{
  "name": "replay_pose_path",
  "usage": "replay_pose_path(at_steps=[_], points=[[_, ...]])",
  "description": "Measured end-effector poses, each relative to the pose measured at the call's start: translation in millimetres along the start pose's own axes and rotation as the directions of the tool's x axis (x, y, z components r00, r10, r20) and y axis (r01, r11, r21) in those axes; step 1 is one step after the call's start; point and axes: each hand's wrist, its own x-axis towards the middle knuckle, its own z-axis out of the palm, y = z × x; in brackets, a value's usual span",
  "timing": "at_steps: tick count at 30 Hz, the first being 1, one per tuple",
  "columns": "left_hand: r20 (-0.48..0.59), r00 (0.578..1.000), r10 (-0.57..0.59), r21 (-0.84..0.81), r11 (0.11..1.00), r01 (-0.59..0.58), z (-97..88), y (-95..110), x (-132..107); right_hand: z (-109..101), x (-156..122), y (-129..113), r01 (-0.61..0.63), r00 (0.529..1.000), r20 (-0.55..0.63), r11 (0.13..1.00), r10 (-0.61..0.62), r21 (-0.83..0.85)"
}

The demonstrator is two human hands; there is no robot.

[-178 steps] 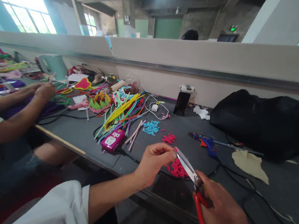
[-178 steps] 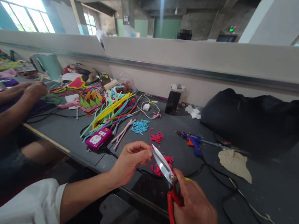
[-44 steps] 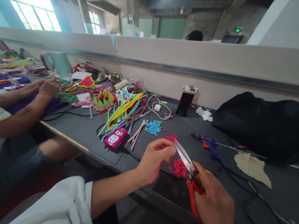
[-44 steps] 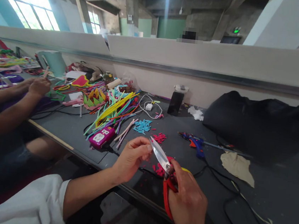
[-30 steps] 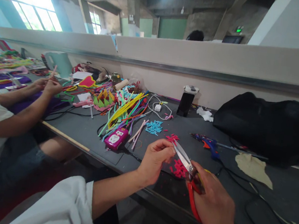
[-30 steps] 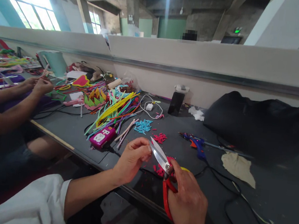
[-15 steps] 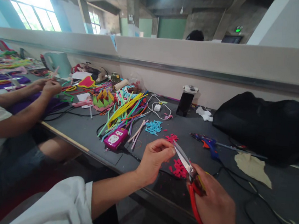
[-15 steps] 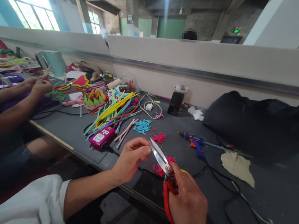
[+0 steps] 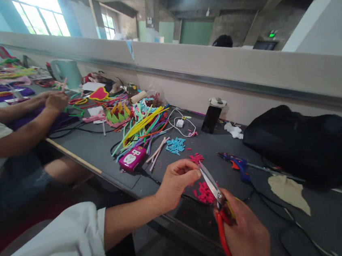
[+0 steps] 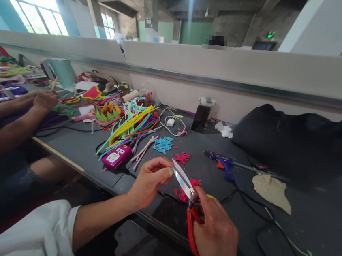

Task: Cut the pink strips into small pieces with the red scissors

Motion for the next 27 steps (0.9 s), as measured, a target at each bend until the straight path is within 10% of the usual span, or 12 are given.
replay_pose_path(at_steps=[27], points=[[0.075, 0.995, -0.070, -0.186, 0.979, 0.083, 1.0, 3.5, 3.0, 0.9, 0.2, 0.1, -0.069, 0.998, 0.008, 0.990, 0.068, 0.121]])
